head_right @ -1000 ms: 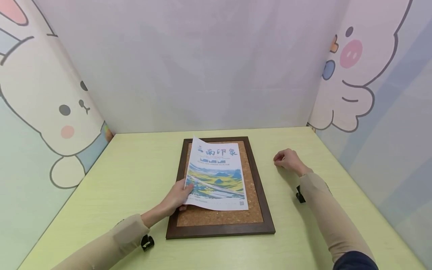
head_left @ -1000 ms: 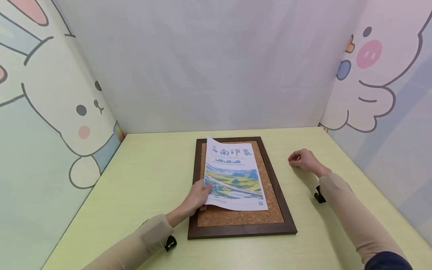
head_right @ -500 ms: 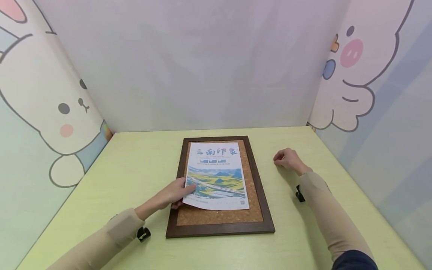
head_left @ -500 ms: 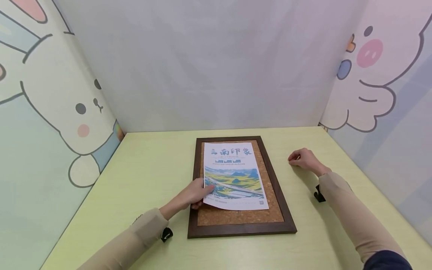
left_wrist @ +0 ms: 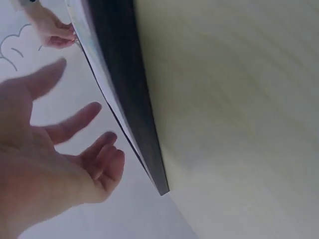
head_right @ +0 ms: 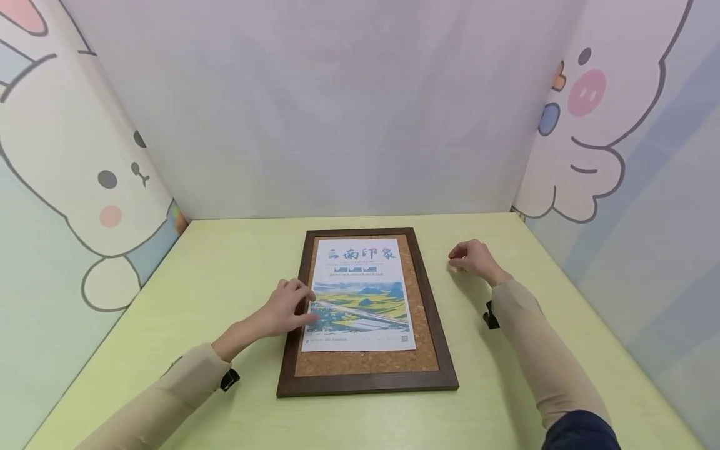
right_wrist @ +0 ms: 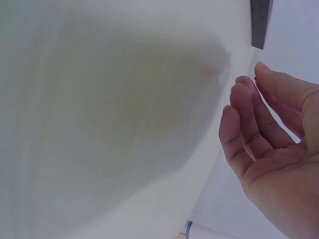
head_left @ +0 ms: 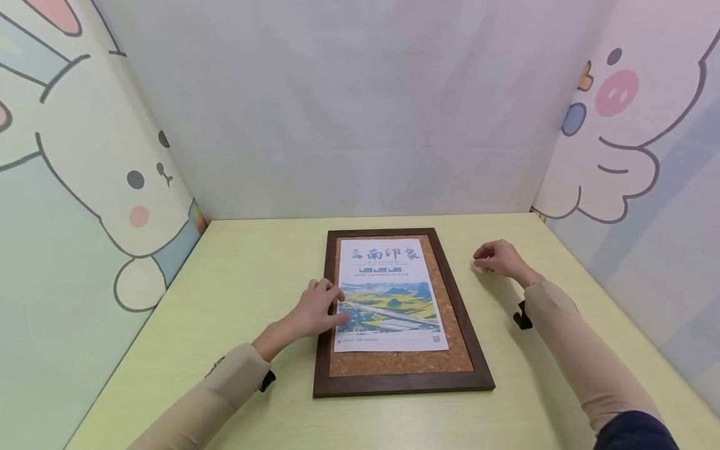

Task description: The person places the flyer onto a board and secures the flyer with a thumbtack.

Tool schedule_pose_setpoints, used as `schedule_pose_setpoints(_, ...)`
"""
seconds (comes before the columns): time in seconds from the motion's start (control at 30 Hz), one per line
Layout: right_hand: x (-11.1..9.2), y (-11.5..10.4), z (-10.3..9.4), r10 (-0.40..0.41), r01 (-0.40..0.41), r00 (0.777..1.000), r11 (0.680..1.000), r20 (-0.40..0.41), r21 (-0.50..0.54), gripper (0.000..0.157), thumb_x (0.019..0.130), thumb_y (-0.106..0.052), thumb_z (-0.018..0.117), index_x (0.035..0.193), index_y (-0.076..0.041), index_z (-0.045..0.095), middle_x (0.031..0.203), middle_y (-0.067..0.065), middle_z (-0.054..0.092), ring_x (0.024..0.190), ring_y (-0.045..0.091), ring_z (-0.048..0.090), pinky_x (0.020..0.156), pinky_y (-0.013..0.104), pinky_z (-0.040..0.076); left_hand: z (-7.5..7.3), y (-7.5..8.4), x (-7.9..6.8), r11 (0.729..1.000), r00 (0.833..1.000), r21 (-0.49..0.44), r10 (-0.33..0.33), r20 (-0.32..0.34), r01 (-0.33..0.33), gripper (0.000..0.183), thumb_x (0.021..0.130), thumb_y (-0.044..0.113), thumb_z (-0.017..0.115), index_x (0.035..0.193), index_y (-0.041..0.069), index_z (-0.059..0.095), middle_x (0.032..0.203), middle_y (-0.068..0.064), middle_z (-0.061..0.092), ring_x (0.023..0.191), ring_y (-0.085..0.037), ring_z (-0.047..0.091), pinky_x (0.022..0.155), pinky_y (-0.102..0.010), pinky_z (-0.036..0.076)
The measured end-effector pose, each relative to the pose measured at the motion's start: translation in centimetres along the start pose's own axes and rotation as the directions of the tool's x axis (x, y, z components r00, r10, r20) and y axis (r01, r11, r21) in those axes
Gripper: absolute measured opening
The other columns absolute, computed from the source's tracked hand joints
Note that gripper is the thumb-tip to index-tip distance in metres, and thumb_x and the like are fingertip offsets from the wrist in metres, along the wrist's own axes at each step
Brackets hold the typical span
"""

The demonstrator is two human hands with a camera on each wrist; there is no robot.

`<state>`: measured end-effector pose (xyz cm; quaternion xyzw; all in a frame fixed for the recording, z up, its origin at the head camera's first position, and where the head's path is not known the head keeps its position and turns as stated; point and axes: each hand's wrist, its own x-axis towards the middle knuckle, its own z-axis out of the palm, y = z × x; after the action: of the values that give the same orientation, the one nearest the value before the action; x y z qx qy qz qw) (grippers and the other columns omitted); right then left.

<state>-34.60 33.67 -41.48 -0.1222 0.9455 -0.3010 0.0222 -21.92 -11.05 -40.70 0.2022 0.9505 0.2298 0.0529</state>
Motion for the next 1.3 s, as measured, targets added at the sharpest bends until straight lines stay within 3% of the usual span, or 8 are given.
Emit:
schedule_pose_setpoints(0.1,0.9,-1.0,-0.1,0.006,-0.006,1.0,0.999,0.009,0.05,0.021,0.091,-0.009,0.065,0.104,0.007,0.066,0.091,0.024,0.069,0.072,0.026,0.067,0.064,0.035,0.054,0.4,-0.2,-0.2,0.995,0.996,0.06,0.08,0.036,-0.082,0.056,0.086,0.041,0.07,0.129,0.008,0.056,0.144,-0.022,0.041,0.134,-0.041,0.032,0.104,-0.059,0.029)
schedule_pose_setpoints(0.23,2.2,-2.3,0.2,0.019,-0.019,1.0,0.997,0.002,0.077,0.021,0.092,-0.011,0.065,0.104,0.006,0.066,0.093,0.024,0.069,0.076,0.031,0.068,0.069,0.041,0.056,0.8,-0.3,-0.6,0.988,0.984,0.06,0.136,0.118,-0.144,0.074,0.087,0.047,0.067,0.144,0.008,0.042,0.157,-0.026,0.022,0.146,-0.045,0.014,0.112,-0.065,0.017)
schedule_pose_setpoints(0.5,4.9,-4.5,1.9,0.027,-0.024,0.999,0.992,-0.024,0.122,0.022,0.092,-0.011,0.065,0.105,0.006,0.066,0.096,0.024,0.068,0.075,0.029,0.066,0.07,0.039,0.056,1.1,-0.6,-1.0,0.98,0.964,0.055,0.177,0.199,-0.192,0.082,0.088,0.048,0.065,0.15,0.008,0.032,0.158,-0.028,0.017,0.148,-0.046,0.009,0.112,-0.066,0.014)
schedule_pose_setpoints(0.87,7.7,-7.4,4.2,0.031,-0.023,0.999,0.981,-0.04,0.194,0.023,0.09,-0.015,0.068,0.104,0.003,0.067,0.098,0.023,0.068,0.081,0.037,0.064,0.071,0.042,0.054,1.3,-0.7,-1.0,0.98,0.964,0.071,0.165,0.21,-0.184,0.081,0.088,0.05,0.064,0.15,0.009,0.033,0.159,-0.025,0.017,0.149,-0.042,0.008,0.114,-0.065,0.01)
schedule_pose_setpoints(1.3,10.1,-9.4,6.8,0.02,-0.008,0.998,0.983,-0.066,0.181,0.019,0.091,-0.017,0.067,0.103,-0.002,0.069,0.102,0.019,0.066,0.084,0.029,0.06,0.068,0.028,0.049,1.2,-0.7,-1.0,0.976,0.965,0.116,0.158,0.209,-0.185,0.083,0.086,0.053,0.065,0.151,0.012,0.033,0.159,-0.024,0.019,0.149,-0.042,0.009,0.111,-0.07,0.009)
